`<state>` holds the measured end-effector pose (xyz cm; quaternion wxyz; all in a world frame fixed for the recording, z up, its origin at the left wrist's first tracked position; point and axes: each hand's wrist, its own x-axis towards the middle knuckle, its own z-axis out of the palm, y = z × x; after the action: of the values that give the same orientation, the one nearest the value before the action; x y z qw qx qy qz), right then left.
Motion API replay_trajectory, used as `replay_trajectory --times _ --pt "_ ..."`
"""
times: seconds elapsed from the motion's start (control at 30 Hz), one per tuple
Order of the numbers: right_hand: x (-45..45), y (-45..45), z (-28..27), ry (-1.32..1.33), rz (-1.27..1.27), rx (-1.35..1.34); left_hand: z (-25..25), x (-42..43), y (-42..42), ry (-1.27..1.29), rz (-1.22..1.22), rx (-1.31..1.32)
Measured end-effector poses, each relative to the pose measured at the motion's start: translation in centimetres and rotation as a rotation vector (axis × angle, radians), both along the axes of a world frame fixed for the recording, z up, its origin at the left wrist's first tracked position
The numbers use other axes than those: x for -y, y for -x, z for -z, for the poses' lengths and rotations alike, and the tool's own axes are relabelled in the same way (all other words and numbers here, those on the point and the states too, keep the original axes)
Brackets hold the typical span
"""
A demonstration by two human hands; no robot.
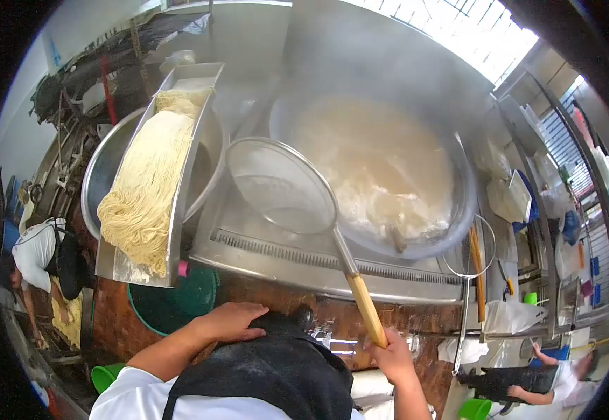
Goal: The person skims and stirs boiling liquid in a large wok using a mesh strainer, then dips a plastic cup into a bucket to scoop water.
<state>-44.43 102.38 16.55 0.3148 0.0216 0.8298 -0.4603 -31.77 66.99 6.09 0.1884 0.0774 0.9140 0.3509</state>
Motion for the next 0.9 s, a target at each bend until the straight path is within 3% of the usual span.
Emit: replay_trajectory --times 0.1,0.37,0.5,0.67,0.73,0.8,0.9 --pt "0.9 0.2 0.9 -0.224 -0.108 -0.353 -0.1 -0.1 0.3 -0.002 0.002 -0.014" --pt "-0.1 0.5 2.2 -0.09 -0.141 -0.172 -0.2 -0.3 0.1 -0.011 -0.03 0.014" --pt "0.4 1.5 0.2 0.13 0.117 0.028 0.1 -0.3 0.0 -0.01 -0.024 -0.003" --pt "-0.4 4.5 0.8 0.197 0.34 -0.191 -1.0 -0.4 1.0 0.079 0.049 0.087" --pt "-0.7 6.2 0.0 0.121 0.308 -0.246 -0.3 -0.4 0.6 0.041 0.007 0.072" --pt "-1.1 7.8 -0.9 -0.014 0.292 -0.222 -0.1 -0.7 0.2 0.008 -0.025 0.093" --pt "-2.2 10.3 0.0 0.028 0.319 -0.179 0.2 -0.8 0.2 -0.013 -0.023 0.077"
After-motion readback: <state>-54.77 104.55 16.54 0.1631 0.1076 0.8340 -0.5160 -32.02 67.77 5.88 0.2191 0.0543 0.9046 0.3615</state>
